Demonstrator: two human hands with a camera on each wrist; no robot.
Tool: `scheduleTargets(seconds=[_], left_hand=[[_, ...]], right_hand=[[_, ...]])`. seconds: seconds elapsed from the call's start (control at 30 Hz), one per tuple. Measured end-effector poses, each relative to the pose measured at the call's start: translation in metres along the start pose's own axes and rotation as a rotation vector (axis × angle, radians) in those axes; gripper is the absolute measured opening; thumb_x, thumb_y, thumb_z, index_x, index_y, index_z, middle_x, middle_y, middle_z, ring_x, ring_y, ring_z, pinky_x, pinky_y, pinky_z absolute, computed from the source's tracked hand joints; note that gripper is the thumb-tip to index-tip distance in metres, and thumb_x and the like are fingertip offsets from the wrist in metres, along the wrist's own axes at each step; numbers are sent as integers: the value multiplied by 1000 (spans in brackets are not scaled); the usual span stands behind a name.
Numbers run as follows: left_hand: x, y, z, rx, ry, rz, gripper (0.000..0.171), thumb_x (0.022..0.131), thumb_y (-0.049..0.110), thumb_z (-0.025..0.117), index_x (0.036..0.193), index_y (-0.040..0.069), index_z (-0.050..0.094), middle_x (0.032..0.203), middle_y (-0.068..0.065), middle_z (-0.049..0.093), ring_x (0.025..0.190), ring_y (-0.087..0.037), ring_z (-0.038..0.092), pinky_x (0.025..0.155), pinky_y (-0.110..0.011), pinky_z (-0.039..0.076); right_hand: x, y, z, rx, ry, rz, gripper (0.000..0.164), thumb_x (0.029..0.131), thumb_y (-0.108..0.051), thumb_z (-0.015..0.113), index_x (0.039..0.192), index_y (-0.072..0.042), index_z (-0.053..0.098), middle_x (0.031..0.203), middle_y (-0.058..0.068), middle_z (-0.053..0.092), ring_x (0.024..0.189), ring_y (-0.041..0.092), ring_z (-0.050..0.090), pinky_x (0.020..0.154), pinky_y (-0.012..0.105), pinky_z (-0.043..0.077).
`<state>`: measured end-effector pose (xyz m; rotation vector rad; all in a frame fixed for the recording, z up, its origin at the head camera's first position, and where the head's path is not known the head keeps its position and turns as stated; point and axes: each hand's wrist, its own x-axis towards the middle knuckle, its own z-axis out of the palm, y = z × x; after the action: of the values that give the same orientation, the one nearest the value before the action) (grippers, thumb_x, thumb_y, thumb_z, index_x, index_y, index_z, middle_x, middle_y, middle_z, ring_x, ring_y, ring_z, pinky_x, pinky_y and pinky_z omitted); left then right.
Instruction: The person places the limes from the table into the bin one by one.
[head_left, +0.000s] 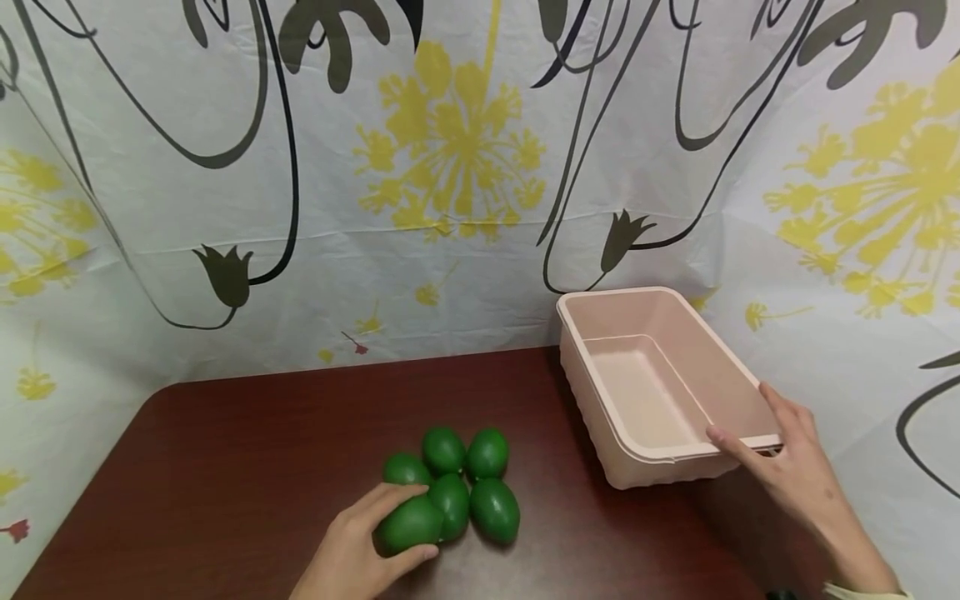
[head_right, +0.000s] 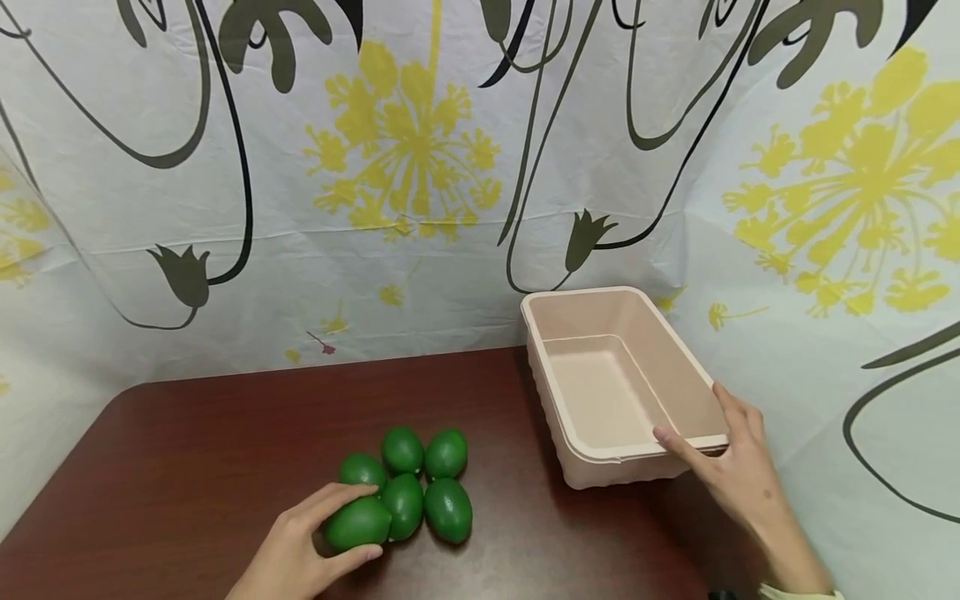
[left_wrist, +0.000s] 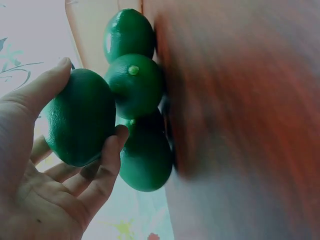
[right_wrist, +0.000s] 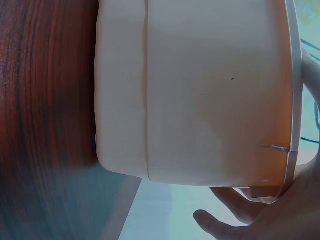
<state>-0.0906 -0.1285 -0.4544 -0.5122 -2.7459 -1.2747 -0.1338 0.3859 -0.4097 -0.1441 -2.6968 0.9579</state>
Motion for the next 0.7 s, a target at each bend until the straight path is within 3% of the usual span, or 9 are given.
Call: scheduleTargets(seconds=[0.33, 0.7], left_hand=[[12, 18, 3, -29, 4, -80, 58, 81, 52, 86, 133, 38, 65, 130, 13, 67, 104, -13, 71, 74, -23, 58], [19, 28, 7, -25, 28, -64, 56, 80, 52, 87, 130, 51, 60, 124, 22, 64, 100, -3, 66, 76, -22, 58]], right_hand=[[-1, 2, 1, 11, -4, 15, 102, 94, -43, 73, 167, -6, 11, 158, 43, 18, 138, 62, 29, 114, 78, 22], [0, 2, 1, 27, -3, 18, 102, 94, -42, 73, 168, -7, 11, 160, 42, 17, 139, 63, 28, 114, 78, 22]])
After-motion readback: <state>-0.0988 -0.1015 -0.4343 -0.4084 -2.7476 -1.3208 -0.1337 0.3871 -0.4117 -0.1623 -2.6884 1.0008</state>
